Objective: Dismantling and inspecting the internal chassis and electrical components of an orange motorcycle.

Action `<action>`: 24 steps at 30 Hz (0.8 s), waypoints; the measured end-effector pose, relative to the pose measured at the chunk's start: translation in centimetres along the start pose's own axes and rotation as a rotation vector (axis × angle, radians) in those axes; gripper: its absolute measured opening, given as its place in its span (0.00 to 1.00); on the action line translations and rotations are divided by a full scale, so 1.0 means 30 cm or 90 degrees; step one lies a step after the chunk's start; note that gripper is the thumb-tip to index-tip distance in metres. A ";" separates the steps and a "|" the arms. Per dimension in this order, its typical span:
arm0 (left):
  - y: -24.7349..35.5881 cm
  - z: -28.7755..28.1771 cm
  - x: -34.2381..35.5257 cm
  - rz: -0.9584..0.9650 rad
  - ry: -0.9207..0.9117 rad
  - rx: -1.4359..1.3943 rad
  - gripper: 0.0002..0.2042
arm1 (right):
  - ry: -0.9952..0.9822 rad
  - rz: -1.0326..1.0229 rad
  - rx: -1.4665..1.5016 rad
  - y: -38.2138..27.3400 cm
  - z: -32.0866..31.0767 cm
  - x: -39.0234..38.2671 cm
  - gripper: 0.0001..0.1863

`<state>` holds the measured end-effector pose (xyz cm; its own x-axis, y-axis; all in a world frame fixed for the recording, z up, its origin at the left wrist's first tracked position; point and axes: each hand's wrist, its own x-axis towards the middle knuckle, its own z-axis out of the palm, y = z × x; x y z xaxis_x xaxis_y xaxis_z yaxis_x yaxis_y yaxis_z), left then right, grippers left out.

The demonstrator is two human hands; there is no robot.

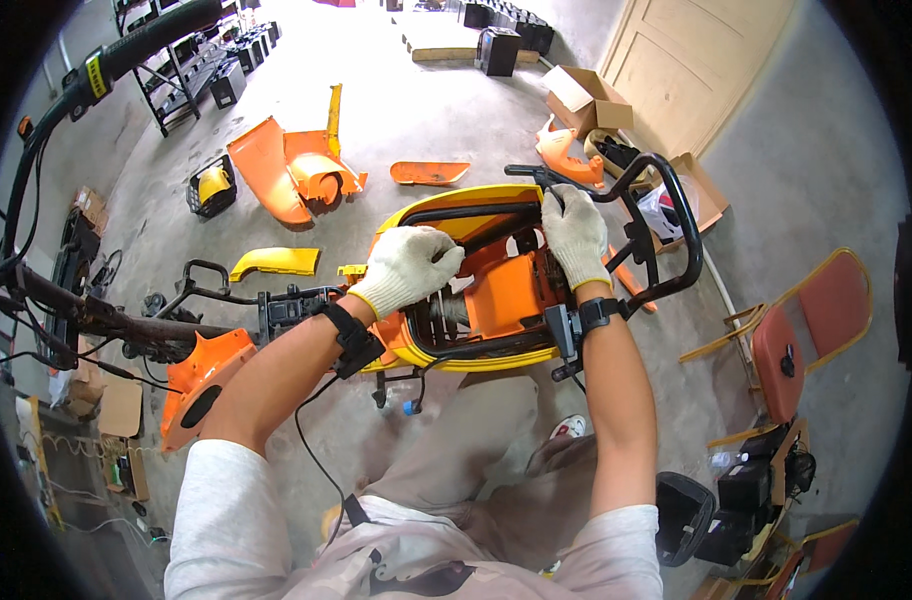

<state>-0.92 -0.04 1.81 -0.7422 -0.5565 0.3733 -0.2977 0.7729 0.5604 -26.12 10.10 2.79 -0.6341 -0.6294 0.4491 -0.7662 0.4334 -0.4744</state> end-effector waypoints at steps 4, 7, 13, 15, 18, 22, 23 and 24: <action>0.001 0.000 0.003 -0.008 -0.013 0.010 0.13 | -0.006 -0.019 -0.003 0.016 -0.002 -0.017 0.17; 0.006 0.004 0.000 -0.002 0.002 0.013 0.13 | -0.010 -0.014 0.000 0.014 0.000 -0.013 0.17; 0.013 0.010 0.002 -0.003 -0.010 0.044 0.13 | -0.046 0.039 -0.042 -0.001 -0.001 -0.004 0.19; 0.015 0.010 0.004 -0.004 -0.013 0.054 0.13 | -0.049 0.044 -0.034 -0.004 -0.006 -0.005 0.19; 0.021 0.009 0.003 -0.010 -0.015 0.057 0.13 | -0.048 0.051 -0.025 -0.006 -0.012 -0.009 0.18; 0.030 0.006 0.003 -0.014 -0.018 0.062 0.13 | -0.035 0.035 -0.029 0.005 0.003 -0.015 0.16; 0.031 0.006 0.002 -0.017 -0.019 0.060 0.13 | -0.018 0.028 -0.038 0.009 0.011 -0.020 0.15; 0.032 0.005 0.003 -0.025 -0.025 0.057 0.13 | -0.027 0.030 -0.037 0.015 0.019 -0.025 0.15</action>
<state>-1.37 0.71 2.26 -0.7514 -0.5756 0.3226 -0.3780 0.7763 0.5045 -25.94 10.40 1.79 -0.6652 -0.6343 0.3938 -0.7415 0.4992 -0.4483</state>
